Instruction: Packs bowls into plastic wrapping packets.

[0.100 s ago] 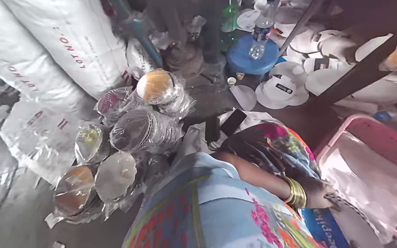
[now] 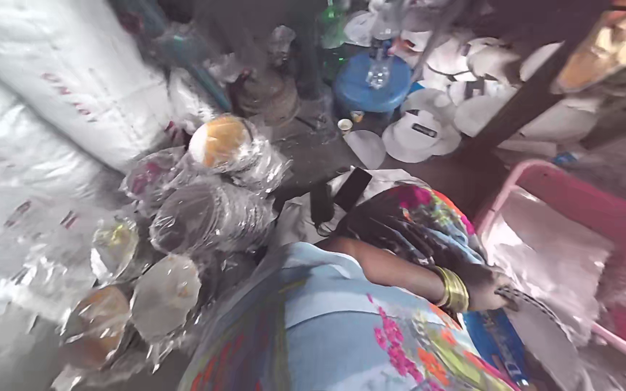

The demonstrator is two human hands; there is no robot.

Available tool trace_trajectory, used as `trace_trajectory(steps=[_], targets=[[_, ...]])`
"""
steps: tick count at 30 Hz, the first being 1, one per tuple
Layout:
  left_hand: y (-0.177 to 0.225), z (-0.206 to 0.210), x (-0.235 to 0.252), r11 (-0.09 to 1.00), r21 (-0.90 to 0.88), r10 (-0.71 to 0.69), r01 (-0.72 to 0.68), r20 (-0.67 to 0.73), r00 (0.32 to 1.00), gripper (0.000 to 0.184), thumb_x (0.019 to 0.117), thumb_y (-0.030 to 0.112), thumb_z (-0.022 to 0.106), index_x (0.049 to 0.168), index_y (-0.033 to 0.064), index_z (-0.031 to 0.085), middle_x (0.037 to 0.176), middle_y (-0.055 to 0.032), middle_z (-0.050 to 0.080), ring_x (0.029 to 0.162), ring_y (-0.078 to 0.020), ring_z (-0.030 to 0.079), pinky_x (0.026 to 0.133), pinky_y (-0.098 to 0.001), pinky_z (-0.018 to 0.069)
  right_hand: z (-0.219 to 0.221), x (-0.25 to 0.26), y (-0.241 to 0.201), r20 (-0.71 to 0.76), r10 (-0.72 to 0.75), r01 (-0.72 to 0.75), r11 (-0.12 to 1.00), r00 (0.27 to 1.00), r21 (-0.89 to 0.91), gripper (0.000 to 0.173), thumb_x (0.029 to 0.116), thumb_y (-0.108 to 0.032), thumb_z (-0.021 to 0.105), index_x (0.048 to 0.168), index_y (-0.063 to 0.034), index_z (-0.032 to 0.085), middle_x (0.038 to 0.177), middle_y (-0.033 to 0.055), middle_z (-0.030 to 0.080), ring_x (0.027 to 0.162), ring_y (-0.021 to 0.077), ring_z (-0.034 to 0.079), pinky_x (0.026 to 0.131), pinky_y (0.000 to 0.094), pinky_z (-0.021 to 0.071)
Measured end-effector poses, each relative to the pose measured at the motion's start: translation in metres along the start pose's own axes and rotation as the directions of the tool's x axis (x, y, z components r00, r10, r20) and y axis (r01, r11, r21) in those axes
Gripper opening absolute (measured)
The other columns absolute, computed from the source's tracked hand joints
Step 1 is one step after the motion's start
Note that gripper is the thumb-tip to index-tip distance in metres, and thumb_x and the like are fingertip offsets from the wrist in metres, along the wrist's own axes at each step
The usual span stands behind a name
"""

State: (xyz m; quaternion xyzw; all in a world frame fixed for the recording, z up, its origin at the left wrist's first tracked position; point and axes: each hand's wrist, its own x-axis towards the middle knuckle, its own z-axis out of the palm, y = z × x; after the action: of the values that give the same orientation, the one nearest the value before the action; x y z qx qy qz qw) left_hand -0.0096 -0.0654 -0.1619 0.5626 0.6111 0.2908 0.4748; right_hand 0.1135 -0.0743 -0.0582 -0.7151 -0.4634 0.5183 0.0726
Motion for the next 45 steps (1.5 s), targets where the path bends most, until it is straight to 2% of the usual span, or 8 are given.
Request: trace_trajectory(steps=[4,10,15,24,27,34,38,45], targets=[[0.007,0.004,0.001,0.999,-0.026,0.036,-0.036,0.017,0.999,0.042,0.0975,0.016,0.068,0.131,-0.009,0.063,0.139,-0.0264,0.06,0.135,-0.0351,0.055,0.118,-0.0432,0.0372,-0.033,0.077,0.124,-0.066,-0.459,0.458,0.843,0.886,0.283,0.067,0.0825,0.002,0.069,0.142,0.0111,0.039,0.121,0.0103,0.062,0.101,0.0005,0.065,0.087,0.0201,0.057],[0.038,-0.027,0.033,0.939,0.289,0.126,-0.185,0.212,0.969,0.039,0.1097,0.025,0.045,0.131,0.0009,0.067,0.136,-0.0167,0.065,0.126,-0.0316,0.062,0.11,-0.0533,0.0451,-0.095,0.079,0.13,-0.168,-0.371,0.407,0.82,0.913,0.401,0.058,0.0774,-0.002,0.073,0.131,0.001,0.051,0.104,-0.0018,0.07,0.091,0.0005,0.068,0.081,0.0209,0.0596],[0.067,-0.037,0.045,0.754,0.525,0.327,-0.395,0.222,0.918,0.024,0.1004,0.01,0.058,0.116,-0.0017,0.073,0.123,-0.0184,0.07,0.105,-0.036,0.071,0.09,-0.0568,0.0554,-0.163,0.053,0.139,-0.164,-0.383,0.41,0.753,0.909,0.515,0.044,0.0769,0.008,0.06,0.117,-0.011,0.055,0.093,-0.0132,0.072,0.084,-0.004,0.069,0.077,0.016,0.0592],[0.103,-0.024,0.044,0.754,0.432,0.374,-0.494,0.336,0.864,0.054,0.0865,-0.003,0.065,0.14,0.0028,0.061,0.144,-0.0175,0.059,0.089,-0.0321,0.071,0.074,-0.0528,0.0583,-0.145,0.055,0.109,0.204,-0.753,0.484,0.58,0.626,0.655,0.062,0.0752,-0.013,0.079,0.134,-0.0208,0.061,0.109,-0.0116,0.075,0.096,0.0004,0.071,0.084,0.0217,0.061],[0.1,-0.024,0.033,0.759,0.384,0.41,-0.526,0.347,0.844,0.054,0.0884,0.003,0.066,0.142,0.0024,0.06,0.146,-0.0165,0.058,0.113,-0.0315,0.069,0.091,-0.0543,0.0565,-0.131,0.068,0.09,0.334,-0.747,0.419,0.619,0.575,0.664,0.056,0.0806,-0.005,0.072,0.134,-0.0169,0.059,0.108,-0.0103,0.075,0.095,0.0014,0.071,0.085,0.0231,0.0612],[0.083,-0.027,0.025,0.724,0.46,0.344,-0.513,0.404,0.848,0.057,0.0898,-0.002,0.059,0.146,0.0051,0.057,0.154,-0.0146,0.051,0.114,-0.0341,0.068,0.09,-0.0553,0.0566,-0.128,0.079,0.104,0.135,-0.453,0.326,0.79,0.881,0.518,0.053,0.0853,0.006,0.066,0.136,-0.0014,0.054,0.109,0.0007,0.071,0.093,0.0038,0.07,0.086,0.0238,0.0595],[0.08,-0.016,0.027,0.664,0.503,0.338,-0.553,0.458,0.822,0.059,0.0881,-0.006,0.061,0.146,0.0049,0.057,0.155,-0.0116,0.05,0.125,-0.0337,0.064,0.095,-0.0555,0.0547,-0.122,0.076,0.104,0.07,-0.334,0.265,0.845,0.94,0.463,0.044,0.0851,0.012,0.065,0.128,0.0023,0.059,0.105,0.0039,0.071,0.09,0.004,0.068,0.083,0.023,0.0582],[0.063,0.008,0.002,0.486,0.515,0.547,-0.706,0.451,0.705,0.051,0.0797,-0.013,0.064,0.13,-0.0064,0.066,0.139,-0.0202,0.064,0.097,-0.0366,0.074,0.079,-0.0495,0.0587,-0.11,0.082,0.095,-0.038,-0.154,0.158,0.937,0.987,0.312,0.029,0.0889,0.009,0.067,0.117,0.0047,0.065,0.105,0.0118,0.068,0.09,0.0098,0.064,0.085,0.0286,0.0533]])
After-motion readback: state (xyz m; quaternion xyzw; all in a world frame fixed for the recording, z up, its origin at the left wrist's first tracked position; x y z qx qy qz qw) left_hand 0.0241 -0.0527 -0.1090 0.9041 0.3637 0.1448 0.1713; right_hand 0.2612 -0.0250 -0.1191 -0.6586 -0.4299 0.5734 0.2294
